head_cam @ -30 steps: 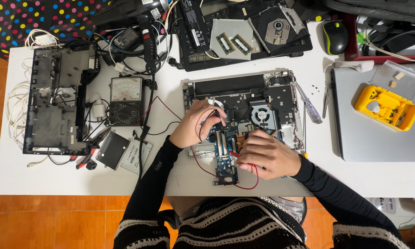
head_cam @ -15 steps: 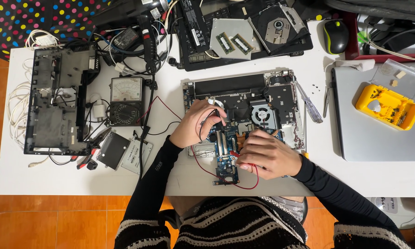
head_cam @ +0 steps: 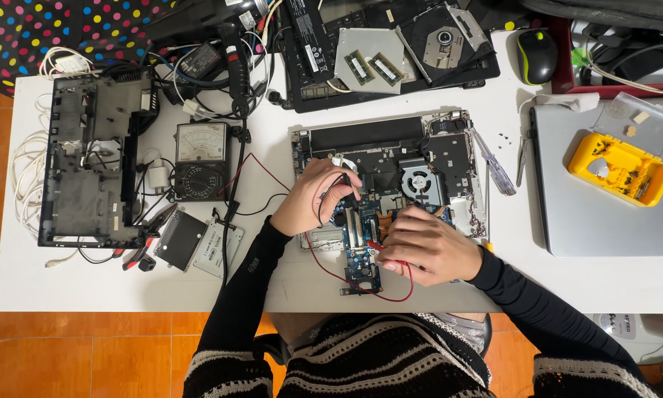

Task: The person uses a multimeter with red and black probes to test points on a disassembled laptop motherboard, repositioning the probes across different components. They briefly lift and reseat the board, handle a small component, and continue probing the circuit board.

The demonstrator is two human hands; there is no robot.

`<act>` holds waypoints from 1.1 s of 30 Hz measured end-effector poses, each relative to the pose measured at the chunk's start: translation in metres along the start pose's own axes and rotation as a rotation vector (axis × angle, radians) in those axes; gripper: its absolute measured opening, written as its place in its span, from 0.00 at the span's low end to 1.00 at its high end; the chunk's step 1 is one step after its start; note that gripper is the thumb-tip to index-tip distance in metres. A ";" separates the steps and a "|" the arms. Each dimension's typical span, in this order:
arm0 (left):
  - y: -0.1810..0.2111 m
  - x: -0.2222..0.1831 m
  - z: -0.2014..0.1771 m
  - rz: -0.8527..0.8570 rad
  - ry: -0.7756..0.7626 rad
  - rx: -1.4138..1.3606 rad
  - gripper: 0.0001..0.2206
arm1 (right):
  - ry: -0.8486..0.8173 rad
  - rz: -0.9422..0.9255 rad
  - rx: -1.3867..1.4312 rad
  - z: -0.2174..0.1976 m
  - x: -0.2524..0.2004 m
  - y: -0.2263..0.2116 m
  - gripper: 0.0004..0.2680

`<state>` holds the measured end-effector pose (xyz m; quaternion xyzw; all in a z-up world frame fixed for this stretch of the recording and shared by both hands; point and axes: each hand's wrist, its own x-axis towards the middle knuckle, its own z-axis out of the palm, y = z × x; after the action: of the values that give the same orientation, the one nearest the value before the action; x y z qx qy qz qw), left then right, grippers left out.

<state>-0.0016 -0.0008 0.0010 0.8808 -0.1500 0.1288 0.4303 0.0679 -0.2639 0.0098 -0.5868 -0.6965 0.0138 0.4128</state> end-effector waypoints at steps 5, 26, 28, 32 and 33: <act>0.000 0.000 0.000 0.000 -0.003 -0.003 0.05 | 0.002 -0.004 -0.005 0.001 -0.001 0.000 0.04; -0.002 0.003 -0.004 0.037 -0.003 -0.016 0.04 | 0.015 -0.009 0.003 0.011 -0.012 0.015 0.05; -0.005 -0.005 -0.002 -0.056 0.020 -0.175 0.05 | 0.085 -0.017 -0.009 0.010 -0.019 0.016 0.06; -0.002 -0.010 -0.021 -0.109 0.186 -0.207 0.06 | 0.206 0.057 -0.041 -0.007 -0.030 0.026 0.07; -0.001 -0.010 -0.025 -0.096 0.321 -0.270 0.07 | 0.270 0.097 -0.081 -0.013 -0.031 0.025 0.08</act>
<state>-0.0129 0.0212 0.0115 0.7896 -0.0536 0.2255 0.5682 0.0952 -0.2880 -0.0119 -0.6324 -0.6055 -0.0734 0.4775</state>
